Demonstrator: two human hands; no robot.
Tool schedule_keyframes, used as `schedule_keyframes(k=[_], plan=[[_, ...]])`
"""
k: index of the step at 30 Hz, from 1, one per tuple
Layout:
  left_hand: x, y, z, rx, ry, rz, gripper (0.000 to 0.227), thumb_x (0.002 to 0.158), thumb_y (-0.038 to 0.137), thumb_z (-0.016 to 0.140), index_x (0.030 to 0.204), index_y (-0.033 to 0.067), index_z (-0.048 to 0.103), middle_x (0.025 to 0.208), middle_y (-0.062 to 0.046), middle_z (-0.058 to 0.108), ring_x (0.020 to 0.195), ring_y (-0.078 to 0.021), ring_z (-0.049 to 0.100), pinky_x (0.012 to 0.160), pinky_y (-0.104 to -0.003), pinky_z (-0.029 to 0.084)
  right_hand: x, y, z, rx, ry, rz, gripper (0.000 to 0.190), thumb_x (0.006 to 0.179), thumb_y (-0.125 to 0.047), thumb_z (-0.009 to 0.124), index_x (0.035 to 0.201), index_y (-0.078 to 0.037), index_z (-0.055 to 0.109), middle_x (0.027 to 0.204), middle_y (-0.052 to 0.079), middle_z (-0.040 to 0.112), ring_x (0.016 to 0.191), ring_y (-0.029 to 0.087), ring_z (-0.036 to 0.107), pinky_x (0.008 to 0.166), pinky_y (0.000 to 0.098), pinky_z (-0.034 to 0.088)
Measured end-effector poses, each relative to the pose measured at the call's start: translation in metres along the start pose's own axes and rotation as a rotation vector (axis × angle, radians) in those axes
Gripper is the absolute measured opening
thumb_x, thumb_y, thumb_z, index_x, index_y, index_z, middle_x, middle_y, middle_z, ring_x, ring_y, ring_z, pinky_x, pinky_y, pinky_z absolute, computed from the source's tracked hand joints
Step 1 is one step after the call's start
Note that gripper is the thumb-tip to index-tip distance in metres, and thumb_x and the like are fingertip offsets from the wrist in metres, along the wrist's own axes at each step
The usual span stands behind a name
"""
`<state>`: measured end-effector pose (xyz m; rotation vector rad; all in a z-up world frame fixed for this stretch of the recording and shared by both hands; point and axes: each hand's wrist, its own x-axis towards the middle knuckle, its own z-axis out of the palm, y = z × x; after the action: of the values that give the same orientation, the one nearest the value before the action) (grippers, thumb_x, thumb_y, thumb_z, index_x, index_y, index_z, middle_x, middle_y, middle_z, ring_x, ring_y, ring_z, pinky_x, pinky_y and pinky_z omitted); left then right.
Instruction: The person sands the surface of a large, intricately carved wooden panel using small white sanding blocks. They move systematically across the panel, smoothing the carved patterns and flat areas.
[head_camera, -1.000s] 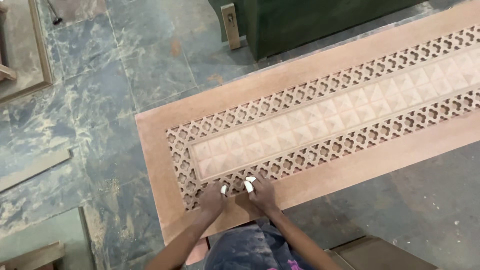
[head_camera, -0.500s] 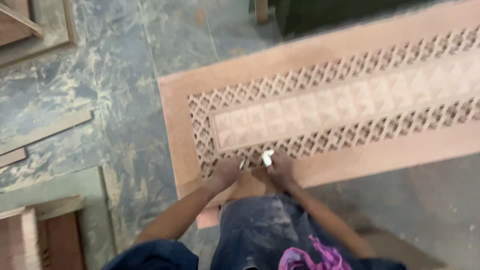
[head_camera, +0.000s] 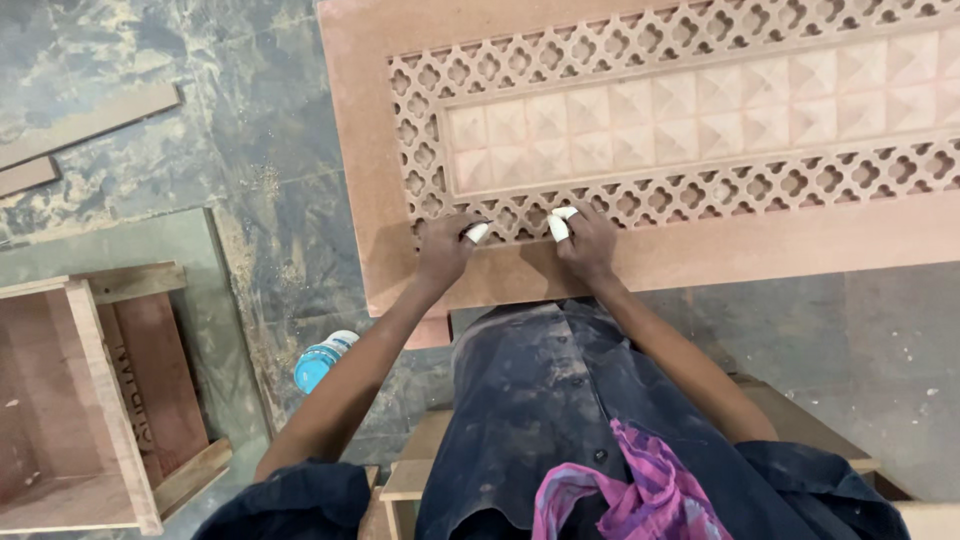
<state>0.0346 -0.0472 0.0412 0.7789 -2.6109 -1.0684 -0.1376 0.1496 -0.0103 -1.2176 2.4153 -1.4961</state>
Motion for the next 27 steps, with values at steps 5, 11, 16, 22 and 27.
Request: schedule_keyframes(k=[5,11,16,22,27], plan=[[0.022,-0.014,0.004,0.318,-0.297,0.376,0.032,0.087,0.007,0.065,0.117,0.0139,0.073,0.113,-0.007,0.07,0.107,-0.0289,0.067,0.087,-0.044,0.055,0.002,-0.004,-0.002,-0.001,0.022,-0.017,0.009,0.089,-0.012,0.072,0.096,-0.008,0.074,0.1,0.01,0.069,0.088,0.034,0.064,0.072,0.044,0.051],[0.068,-0.038,0.0,0.677,-0.585,0.899,0.041,0.088,0.015,0.058,0.128,0.0092,0.066,0.124,-0.005,0.066,0.11,-0.025,0.064,0.08,-0.038,0.056,0.005,-0.003,-0.006,-0.003,0.031,0.008,0.009,0.088,-0.013,0.073,0.095,-0.008,0.073,0.099,0.009,0.069,0.089,0.035,0.063,0.072,0.0451,0.051],[0.038,-0.013,0.022,0.83,-0.536,0.698,0.036,0.091,0.016,0.062,0.127,0.009,0.066,0.118,-0.007,0.069,0.09,-0.0254,0.069,0.072,-0.042,0.056,-0.003,-0.002,-0.008,-0.016,0.019,0.033,0.011,0.087,-0.014,0.074,0.097,-0.009,0.074,0.099,0.009,0.069,0.089,0.036,0.063,0.073,0.0462,0.05],[0.03,-0.012,0.031,-0.085,-0.219,-0.687,0.013,0.085,0.01,0.067,0.085,0.0012,0.076,0.073,-0.016,0.072,0.067,-0.0277,0.07,0.058,-0.043,0.051,0.001,0.003,-0.006,-0.001,0.023,0.021,0.011,0.09,-0.014,0.073,0.099,-0.009,0.073,0.108,0.011,0.07,0.094,0.035,0.065,0.076,0.0455,0.052],[0.027,-0.024,0.027,-0.028,0.035,-0.266,0.014,0.081,0.014,0.072,0.089,0.004,0.076,0.074,-0.02,0.069,0.065,-0.03,0.069,0.061,-0.044,0.05,-0.003,0.004,-0.001,-0.012,0.031,-0.035,0.013,0.088,-0.011,0.071,0.1,-0.008,0.073,0.112,0.012,0.071,0.094,0.034,0.065,0.077,0.0438,0.052]])
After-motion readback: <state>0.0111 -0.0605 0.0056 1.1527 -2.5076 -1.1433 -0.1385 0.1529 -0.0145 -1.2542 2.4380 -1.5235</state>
